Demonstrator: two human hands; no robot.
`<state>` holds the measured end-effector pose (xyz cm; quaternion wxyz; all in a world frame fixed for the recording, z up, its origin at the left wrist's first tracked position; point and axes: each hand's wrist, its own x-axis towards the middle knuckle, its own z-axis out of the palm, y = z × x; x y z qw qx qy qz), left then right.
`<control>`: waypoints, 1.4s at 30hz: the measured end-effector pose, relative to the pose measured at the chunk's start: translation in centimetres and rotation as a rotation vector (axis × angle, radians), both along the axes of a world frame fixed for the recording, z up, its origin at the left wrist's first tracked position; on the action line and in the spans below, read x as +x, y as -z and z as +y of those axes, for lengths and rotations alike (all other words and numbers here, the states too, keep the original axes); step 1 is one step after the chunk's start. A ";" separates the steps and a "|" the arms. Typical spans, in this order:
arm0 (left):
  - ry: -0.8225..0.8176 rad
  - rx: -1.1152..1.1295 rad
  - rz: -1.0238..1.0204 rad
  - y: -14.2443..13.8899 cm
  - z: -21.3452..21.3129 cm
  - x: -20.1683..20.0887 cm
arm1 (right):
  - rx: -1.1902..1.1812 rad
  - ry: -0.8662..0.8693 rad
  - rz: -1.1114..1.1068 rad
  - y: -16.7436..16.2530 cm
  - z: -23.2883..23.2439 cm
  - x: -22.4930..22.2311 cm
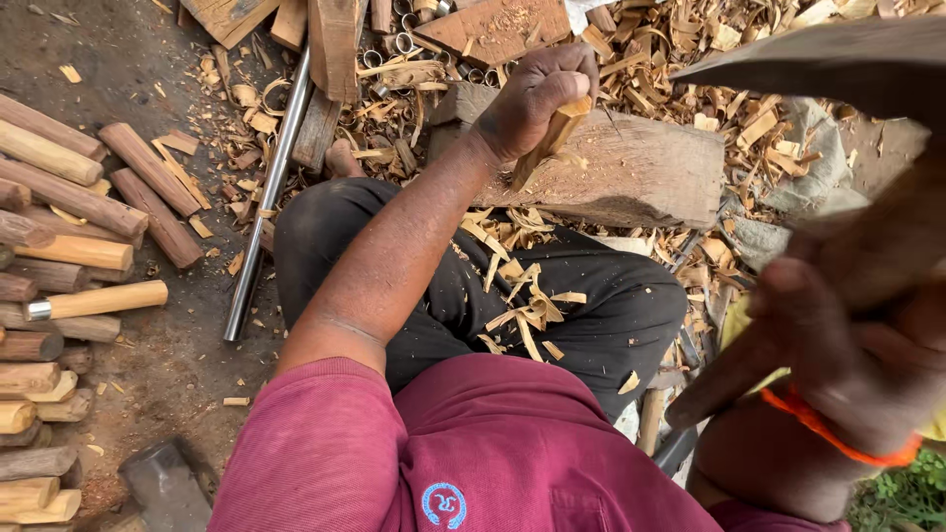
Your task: The person sits cross-legged on the ground and uses a hammer and chisel to carve a small wooden dowel. They repeatedly strike the chisel to remove wood shavings, shaping the dowel while surrounded by wood scraps and finished pieces.
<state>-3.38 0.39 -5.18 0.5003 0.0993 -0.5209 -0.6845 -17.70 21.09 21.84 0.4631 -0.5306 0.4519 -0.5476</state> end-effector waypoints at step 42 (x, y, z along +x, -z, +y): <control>-0.105 0.053 0.011 1.5 -1.1 -0.1 | 0.166 0.030 0.387 4.7 0.9 0.7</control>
